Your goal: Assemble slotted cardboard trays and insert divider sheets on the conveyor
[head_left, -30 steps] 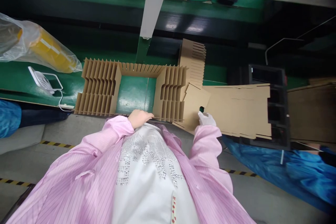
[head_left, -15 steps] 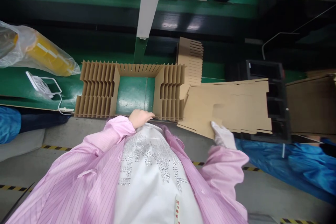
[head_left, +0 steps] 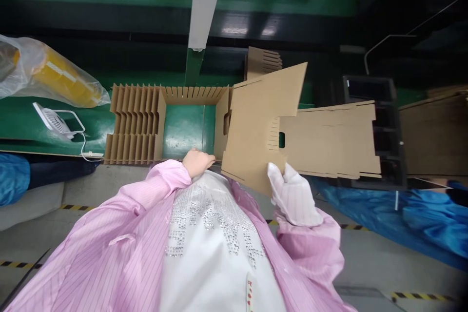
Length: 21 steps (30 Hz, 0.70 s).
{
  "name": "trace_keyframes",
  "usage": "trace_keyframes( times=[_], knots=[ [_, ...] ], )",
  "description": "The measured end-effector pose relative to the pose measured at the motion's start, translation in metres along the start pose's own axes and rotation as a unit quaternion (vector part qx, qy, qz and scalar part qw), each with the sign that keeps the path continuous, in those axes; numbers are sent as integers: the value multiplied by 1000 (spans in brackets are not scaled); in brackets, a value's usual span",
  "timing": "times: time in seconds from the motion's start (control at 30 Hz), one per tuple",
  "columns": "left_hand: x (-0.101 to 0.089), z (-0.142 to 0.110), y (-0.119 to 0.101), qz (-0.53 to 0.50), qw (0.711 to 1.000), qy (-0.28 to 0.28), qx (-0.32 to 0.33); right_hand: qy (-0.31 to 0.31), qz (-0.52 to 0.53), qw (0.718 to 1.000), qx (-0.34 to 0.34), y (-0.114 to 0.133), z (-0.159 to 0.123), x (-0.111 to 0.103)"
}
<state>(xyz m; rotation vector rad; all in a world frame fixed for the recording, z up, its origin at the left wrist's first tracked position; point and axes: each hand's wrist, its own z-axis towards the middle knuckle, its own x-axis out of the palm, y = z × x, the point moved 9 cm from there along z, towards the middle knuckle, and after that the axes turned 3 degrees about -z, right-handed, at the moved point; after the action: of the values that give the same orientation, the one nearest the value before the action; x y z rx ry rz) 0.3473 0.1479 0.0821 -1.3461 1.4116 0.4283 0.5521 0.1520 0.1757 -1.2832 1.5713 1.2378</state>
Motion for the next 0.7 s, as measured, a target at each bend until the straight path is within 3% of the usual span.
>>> trace_keyframes(
  times=[0.17, 0.4, 0.57, 0.7],
  knots=[
    [0, 0, 1, -10, 1000, 7, 3, -20, -10, 1000, -5, 29, 6, -7],
    [0, 1, 2, -5, 1000, -2, 8, -63, -150, 986, -44, 64, 1, -6],
    [1, 1, 1, -7, 1000, 13, 14, -80, -180, 980, 10, 85, 1, -6],
    [-1, 0, -1, -9, 1000, 8, 21, -74, -171, 982, -2, 103, 9, 8]
  ],
)
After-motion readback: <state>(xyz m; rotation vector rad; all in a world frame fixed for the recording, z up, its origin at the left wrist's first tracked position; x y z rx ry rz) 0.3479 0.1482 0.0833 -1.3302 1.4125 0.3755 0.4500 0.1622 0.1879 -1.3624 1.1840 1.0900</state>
